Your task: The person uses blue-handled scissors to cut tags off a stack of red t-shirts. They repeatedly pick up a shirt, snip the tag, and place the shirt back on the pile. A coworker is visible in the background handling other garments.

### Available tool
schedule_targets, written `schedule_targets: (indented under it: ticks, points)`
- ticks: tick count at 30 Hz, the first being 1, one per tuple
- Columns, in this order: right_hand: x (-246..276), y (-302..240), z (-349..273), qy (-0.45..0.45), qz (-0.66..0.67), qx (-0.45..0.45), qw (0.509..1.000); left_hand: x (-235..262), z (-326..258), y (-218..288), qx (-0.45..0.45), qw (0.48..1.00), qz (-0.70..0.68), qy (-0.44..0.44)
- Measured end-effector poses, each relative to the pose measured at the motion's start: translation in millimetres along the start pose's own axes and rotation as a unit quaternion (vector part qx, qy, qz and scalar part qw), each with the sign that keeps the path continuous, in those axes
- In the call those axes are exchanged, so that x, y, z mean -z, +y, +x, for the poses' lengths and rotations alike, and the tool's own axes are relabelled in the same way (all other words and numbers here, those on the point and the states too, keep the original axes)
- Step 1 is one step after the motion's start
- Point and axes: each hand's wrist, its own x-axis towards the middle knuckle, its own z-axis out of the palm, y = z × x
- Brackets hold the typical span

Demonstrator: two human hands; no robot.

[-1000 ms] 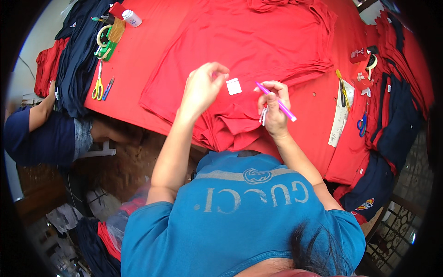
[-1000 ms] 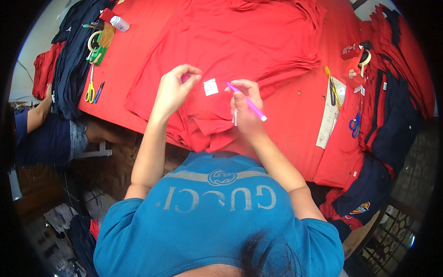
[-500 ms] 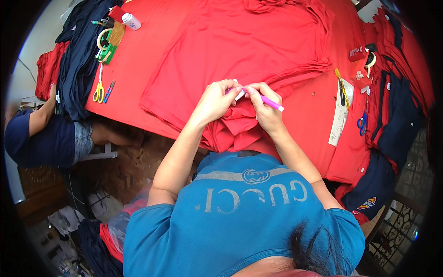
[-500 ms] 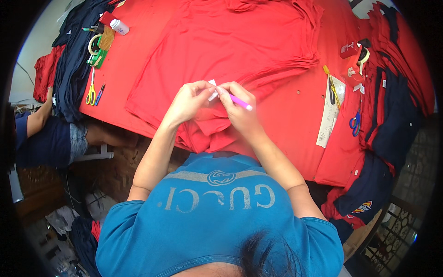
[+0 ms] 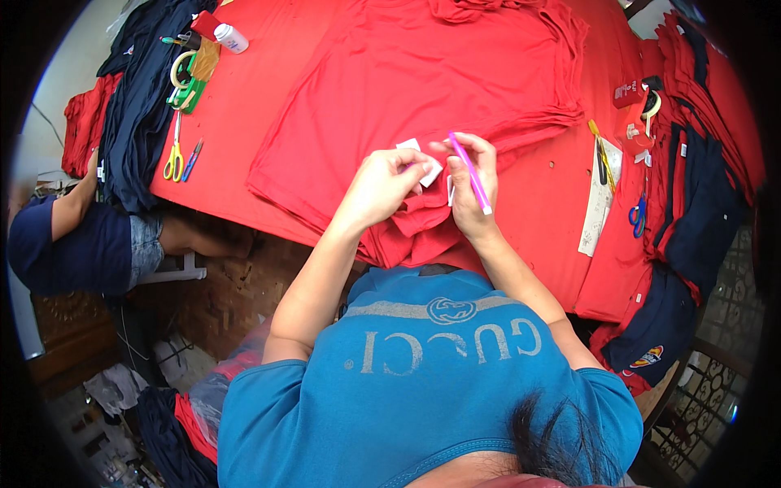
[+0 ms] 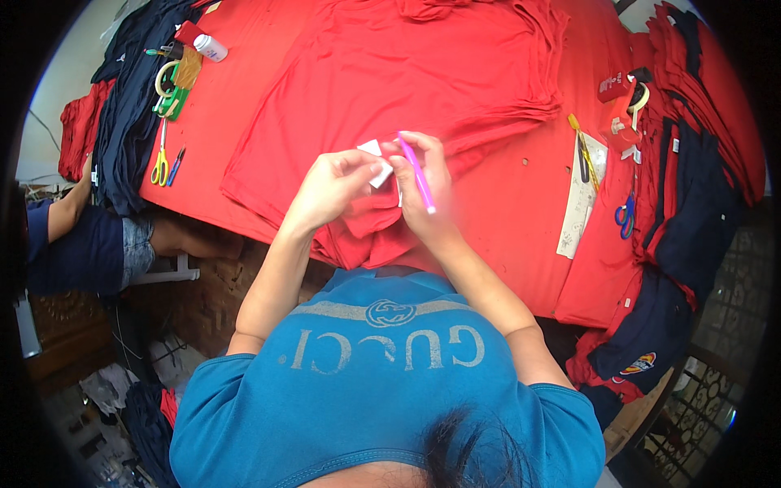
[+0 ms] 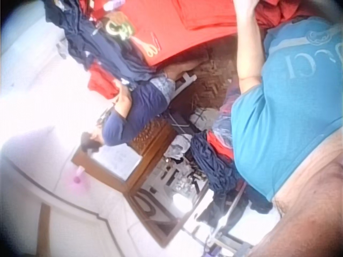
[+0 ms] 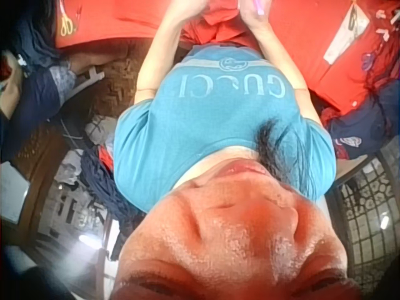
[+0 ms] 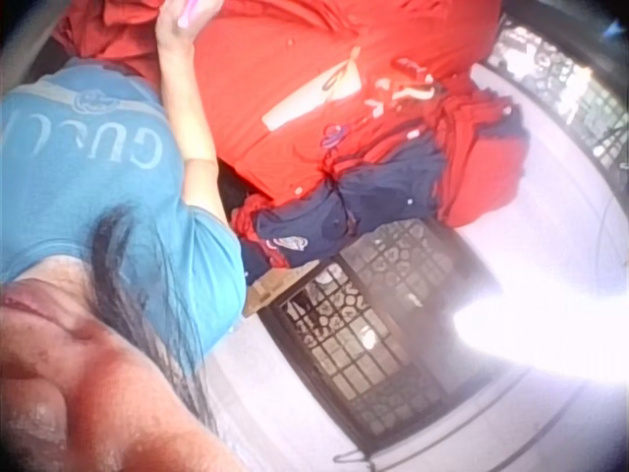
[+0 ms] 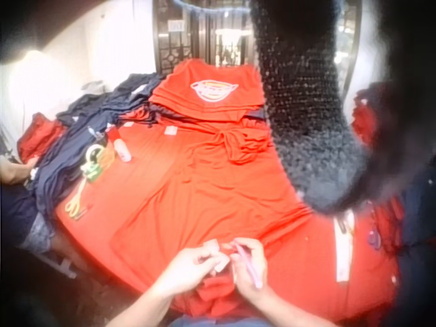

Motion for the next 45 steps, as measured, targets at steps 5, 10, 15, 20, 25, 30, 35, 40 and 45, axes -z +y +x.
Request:
schedule_targets:
  ticks: [5, 10, 15, 20, 25, 30, 35, 40, 45]
  points:
    - [12, -1, -5, -0.019, -0.013, -0.094, 0.995, 16, 23, -1, -0.08, 0.991, 0.077, 0.076]
    - [18, -4, -2, -0.045, -0.058, -0.07, 0.995, 31, 52, -51, -0.003, 0.952, -0.296, -0.075]
    - [21, -3, -2, -0.049, -0.069, -0.068, 0.994, 28, 44, -46, 0.008, 0.887, -0.447, -0.114]
    - [19, -4, 0, -0.056, -0.071, -0.07, 0.993, 42, 56, -69, -0.108, 0.951, -0.255, -0.135]
    - [20, -3, 2, -0.052, -0.055, -0.085, 0.993, 9, 37, -43, -0.184, 0.929, 0.299, 0.114]
    - [17, -8, 3, -0.036, -0.054, -0.104, 0.992, 11, 41, -45, -0.155, 0.938, 0.28, 0.133]
    - [15, -10, 6, -0.053, -0.107, -0.083, 0.989, 14, 32, -26, -0.068, 0.987, 0.131, 0.059]
    - [11, -10, 7, -0.057, -0.128, -0.071, 0.988, 8, 25, -21, -0.056, 0.998, 0.009, 0.007]
    - [17, -5, -2, -0.009, -0.026, -0.053, 0.998, 4, 16, -14, -0.026, 1.0, -0.005, 0.011]
